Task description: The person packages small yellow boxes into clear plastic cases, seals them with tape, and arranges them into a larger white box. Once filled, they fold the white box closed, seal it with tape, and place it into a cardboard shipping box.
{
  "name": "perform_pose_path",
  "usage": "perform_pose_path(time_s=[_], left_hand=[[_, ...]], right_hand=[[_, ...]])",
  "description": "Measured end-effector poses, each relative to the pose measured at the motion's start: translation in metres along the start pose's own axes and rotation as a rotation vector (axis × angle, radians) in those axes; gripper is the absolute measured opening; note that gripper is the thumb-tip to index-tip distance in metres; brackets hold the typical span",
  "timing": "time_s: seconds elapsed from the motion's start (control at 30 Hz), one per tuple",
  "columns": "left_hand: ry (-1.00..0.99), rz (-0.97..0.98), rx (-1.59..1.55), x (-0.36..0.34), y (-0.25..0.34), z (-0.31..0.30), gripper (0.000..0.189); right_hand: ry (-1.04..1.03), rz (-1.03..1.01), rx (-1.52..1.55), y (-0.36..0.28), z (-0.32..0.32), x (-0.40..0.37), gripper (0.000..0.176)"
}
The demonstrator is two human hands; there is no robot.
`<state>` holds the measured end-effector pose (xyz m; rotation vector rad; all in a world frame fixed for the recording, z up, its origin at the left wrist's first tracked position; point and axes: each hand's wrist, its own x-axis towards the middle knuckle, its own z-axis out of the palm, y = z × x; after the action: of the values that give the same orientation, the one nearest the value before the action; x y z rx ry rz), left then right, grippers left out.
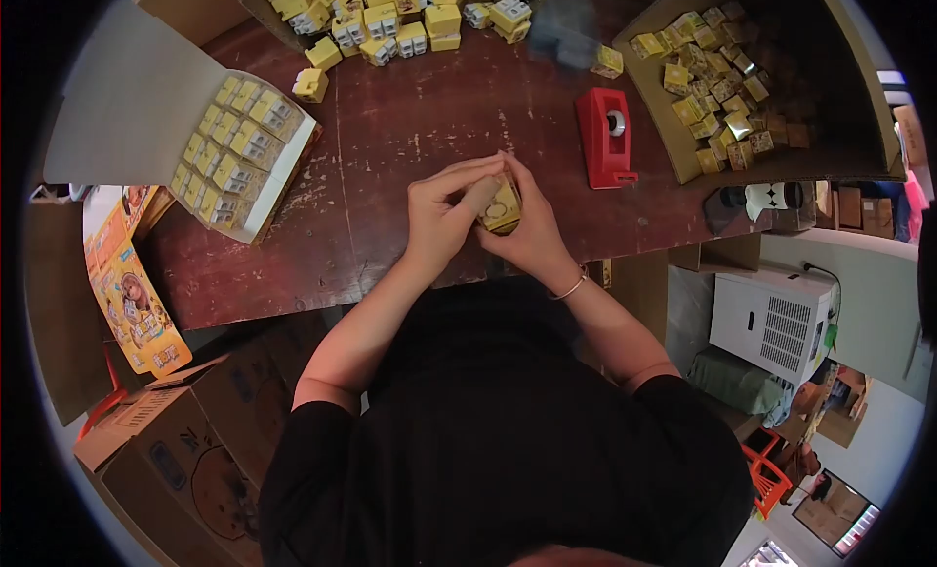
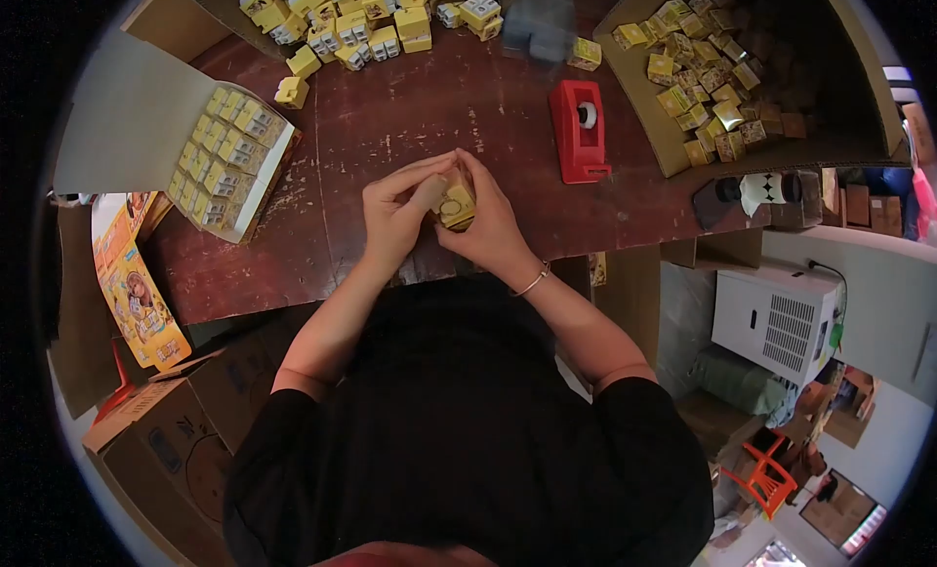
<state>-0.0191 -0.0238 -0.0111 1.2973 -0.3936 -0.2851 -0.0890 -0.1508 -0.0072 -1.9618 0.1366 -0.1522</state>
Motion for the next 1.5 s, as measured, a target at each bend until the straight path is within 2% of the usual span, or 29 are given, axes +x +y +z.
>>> perform_pose_path(time_s=[0.13,0.2,0.23,0.3,0.4,0.53,0.6,0.63,0.7,0.73,0.77,0.8,0.83,0.87,0.9,0.97,1.03,1.07,1.17,1.27,1.37,1.4,1.47,1.5], left_hand=[[-0.122,0.045,0.126,0.007,0.012,0.000,0.021],[-0.232,0.272,0.326,0.009,0.013,0.001,0.024],[-0.239,0.272,0.325,0.009,0.014,0.003,0.024],[-0.280,0.433,0.430,0.009,0.017,0.006,0.030],[-0.285,0.519,0.449,0.008,0.001,0.009,0.034],[-0.298,0.469,0.391,0.003,-0.014,0.027,0.049],[-0.092,-0.176,-0.279,-0.004,-0.020,0.048,0.058],[-0.102,-0.178,-0.281,-0.004,-0.027,0.044,0.058],[-0.366,-0.328,0.087,-0.003,-0.044,0.031,0.061],[-0.373,-0.326,0.085,0.000,-0.050,0.034,0.061],[-0.394,-0.185,0.204,0.003,-0.055,0.038,0.058],[-0.411,-0.043,0.324,0.006,-0.058,0.042,0.055],[-0.414,-0.043,0.324,0.012,-0.060,0.050,0.055],[-0.502,0.108,0.377,0.019,-0.061,0.063,0.055],[-0.589,0.262,0.429,0.027,-0.061,0.076,0.055],[-0.648,0.264,0.448,0.041,-0.066,0.094,0.055],[-0.755,0.104,0.354,0.051,-0.074,0.103,0.053],[-0.755,0.104,0.354,0.051,-0.077,0.103,0.053],[-0.722,0.073,0.293,0.050,-0.080,0.102,0.054],[-0.714,0.089,0.276,0.049,-0.087,0.103,0.054],[-0.708,0.109,0.267,0.048,-0.084,0.102,0.053],[-0.636,0.121,0.280,0.044,-0.077,0.100,0.053],[-0.572,0.119,0.294,0.037,-0.069,0.094,0.053],[-0.462,0.188,0.430,0.034,-0.066,0.092,0.053]], right_hand=[[0.010,-0.033,0.060,0.006,-0.009,-0.005,0.087],[0.045,-0.067,0.054,0.004,-0.013,-0.008,0.086],[0.052,-0.065,0.054,0.002,-0.015,-0.009,0.086],[0.046,-0.026,0.117,-0.002,-0.019,-0.010,0.085],[0.040,-0.045,0.102,0.003,-0.022,-0.012,0.085],[0.124,-0.048,0.159,0.031,-0.021,-0.021,0.084],[0.178,-0.128,0.007,0.037,-0.029,-0.024,0.084],[0.187,-0.125,0.003,0.036,-0.037,-0.028,0.084],[0.213,-0.085,-0.040,0.032,-0.067,-0.039,0.072],[0.343,-0.006,0.026,0.046,-0.083,-0.043,0.061],[0.470,0.074,0.093,0.066,-0.098,-0.044,0.051],[0.558,0.123,0.017,0.078,-0.112,-0.040,0.040],[0.645,0.170,-0.059,0.091,-0.123,-0.032,0.030],[0.630,0.075,-0.151,0.109,-0.130,-0.022,0.018],[0.635,0.075,-0.152,0.111,-0.134,-0.015,0.018],[0.527,0.178,0.072,0.109,-0.138,-0.006,0.009],[0.572,0.117,0.004,0.097,-0.138,-0.004,0.008],[0.613,0.056,-0.063,0.090,-0.138,-0.005,0.007],[0.710,0.108,-0.039,0.068,-0.132,-0.024,0.007],[0.604,0.238,0.005,0.099,-0.127,-0.035,0.007],[0.655,0.200,-0.140,0.113,-0.126,-0.045,0.007],[0.652,0.196,-0.142,0.103,-0.127,-0.046,0.007],[0.618,0.275,0.252,0.068,-0.123,-0.058,0.007],[0.623,0.282,0.255,0.060,-0.119,-0.063,0.007]])
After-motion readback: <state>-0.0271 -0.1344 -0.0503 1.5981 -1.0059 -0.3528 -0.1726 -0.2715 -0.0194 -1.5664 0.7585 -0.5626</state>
